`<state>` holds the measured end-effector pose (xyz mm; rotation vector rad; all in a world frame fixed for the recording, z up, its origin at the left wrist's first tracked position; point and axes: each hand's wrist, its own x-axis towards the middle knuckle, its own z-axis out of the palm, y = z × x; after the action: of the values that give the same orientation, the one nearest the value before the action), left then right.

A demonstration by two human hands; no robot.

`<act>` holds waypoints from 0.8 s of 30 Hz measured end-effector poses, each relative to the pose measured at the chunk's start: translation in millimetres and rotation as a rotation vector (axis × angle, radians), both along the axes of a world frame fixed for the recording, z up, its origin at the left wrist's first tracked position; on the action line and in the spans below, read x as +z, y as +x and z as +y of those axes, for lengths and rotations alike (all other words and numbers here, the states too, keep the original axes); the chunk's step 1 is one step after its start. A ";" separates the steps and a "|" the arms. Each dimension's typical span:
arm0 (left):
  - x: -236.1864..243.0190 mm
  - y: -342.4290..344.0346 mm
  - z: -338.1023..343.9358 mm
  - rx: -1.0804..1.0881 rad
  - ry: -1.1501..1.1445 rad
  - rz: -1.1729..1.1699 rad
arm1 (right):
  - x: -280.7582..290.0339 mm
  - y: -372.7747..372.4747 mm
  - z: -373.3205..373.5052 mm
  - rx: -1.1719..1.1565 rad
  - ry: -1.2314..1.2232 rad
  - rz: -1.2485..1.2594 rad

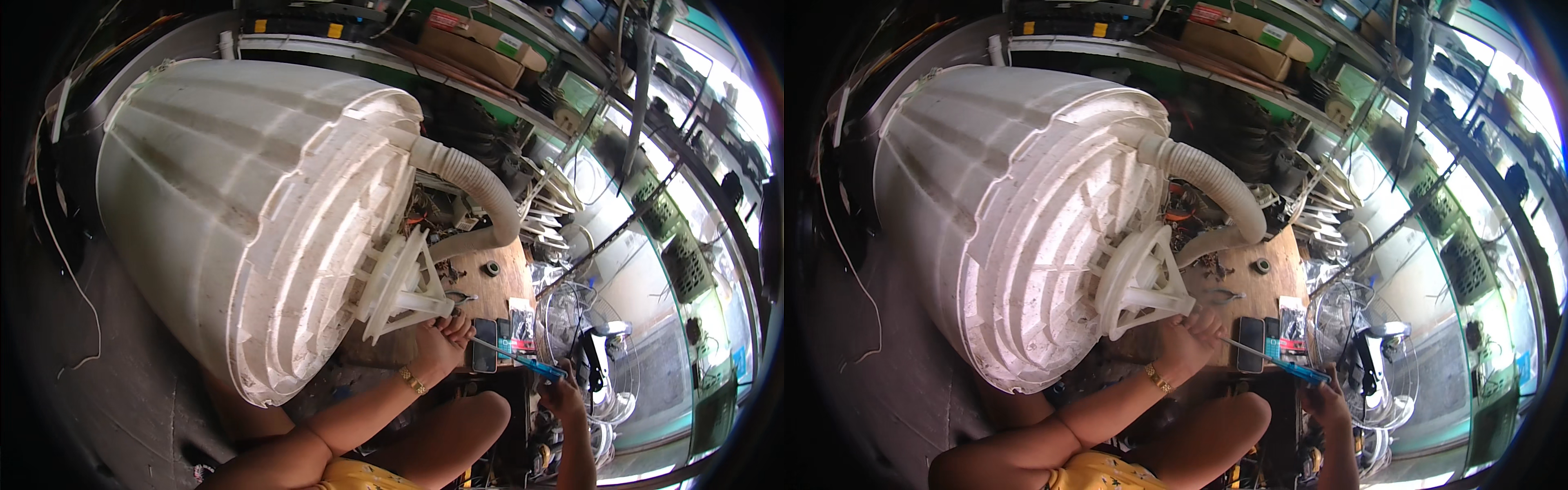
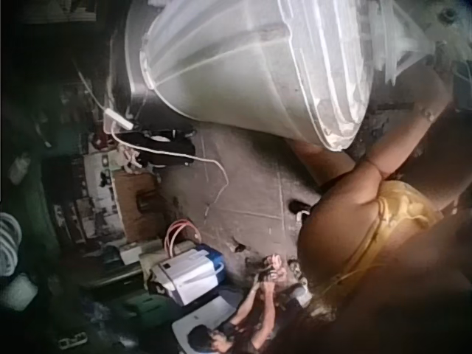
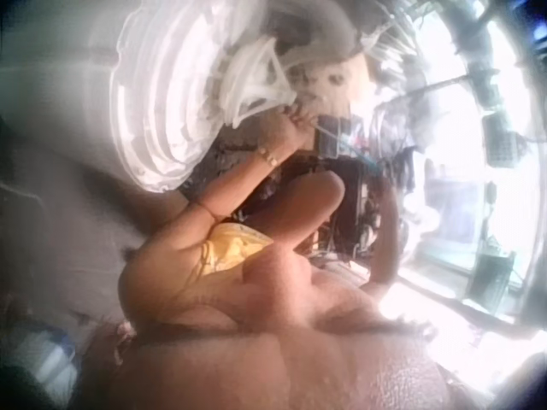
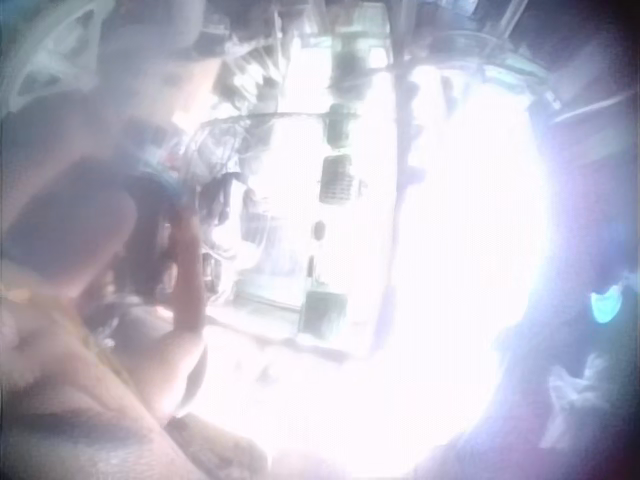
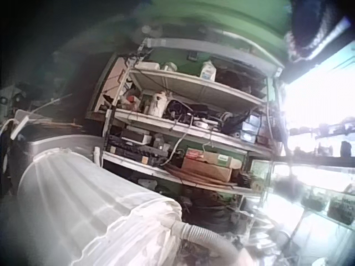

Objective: The person disassembles a white plastic appliance component, likely a washing machine drum, using a screwdriver and pliers. They remove a central hub and then use a power drill to create holes in the plastic casing.

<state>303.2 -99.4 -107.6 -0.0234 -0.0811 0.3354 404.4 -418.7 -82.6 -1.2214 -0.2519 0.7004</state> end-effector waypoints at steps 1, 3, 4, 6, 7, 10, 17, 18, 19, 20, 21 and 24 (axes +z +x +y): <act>-3.2 1.4 -2.3 -0.001 0.013 0.004 | 13.7 3.9 -1.7 0.077 -0.148 0.093; -7.6 1.6 -4.1 0.006 0.043 0.015 | 10.8 17.0 -21.8 0.166 -0.375 0.168; -7.7 2.2 -5.1 0.009 0.040 0.030 | 6.7 18.2 -22.4 0.107 -0.407 0.196; -5.7 3.7 -6.8 0.019 0.034 0.061 | 4.7 17.8 -15.7 -0.012 -0.467 0.248; -4.1 4.1 -4.9 0.010 0.018 0.073 | -1.0 20.6 -11.8 0.013 -0.253 0.298; 5.7 3.7 -4.9 -0.011 -0.036 0.166 | -9.5 18.3 -7.9 0.058 0.081 0.157; 11.2 0.1 14.8 0.024 -0.075 0.210 | -11.0 7.0 16.9 -0.006 -0.087 -0.049; 8.6 0.2 15.6 0.029 -0.065 0.179 | 6.1 -0.3 24.7 -0.021 -0.141 0.066; 5.5 0.8 13.1 0.021 -0.059 0.147 | 5.8 5.6 12.0 0.076 -0.205 0.109; 2.6 2.0 10.6 0.015 -0.053 0.115 | 3.5 19.6 -6.9 0.174 -0.269 0.153; 3.1 3.1 9.1 0.017 -0.068 0.127 | -2.5 29.6 -16.6 0.279 -0.329 0.199; 5.7 2.9 6.0 0.033 -0.111 0.143 | -21.6 34.7 -21.2 0.257 -0.054 0.180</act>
<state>306.1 -93.5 -101.9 -0.1075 0.0793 0.3736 439.1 -439.9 -104.1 -1.1803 -0.2439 1.0400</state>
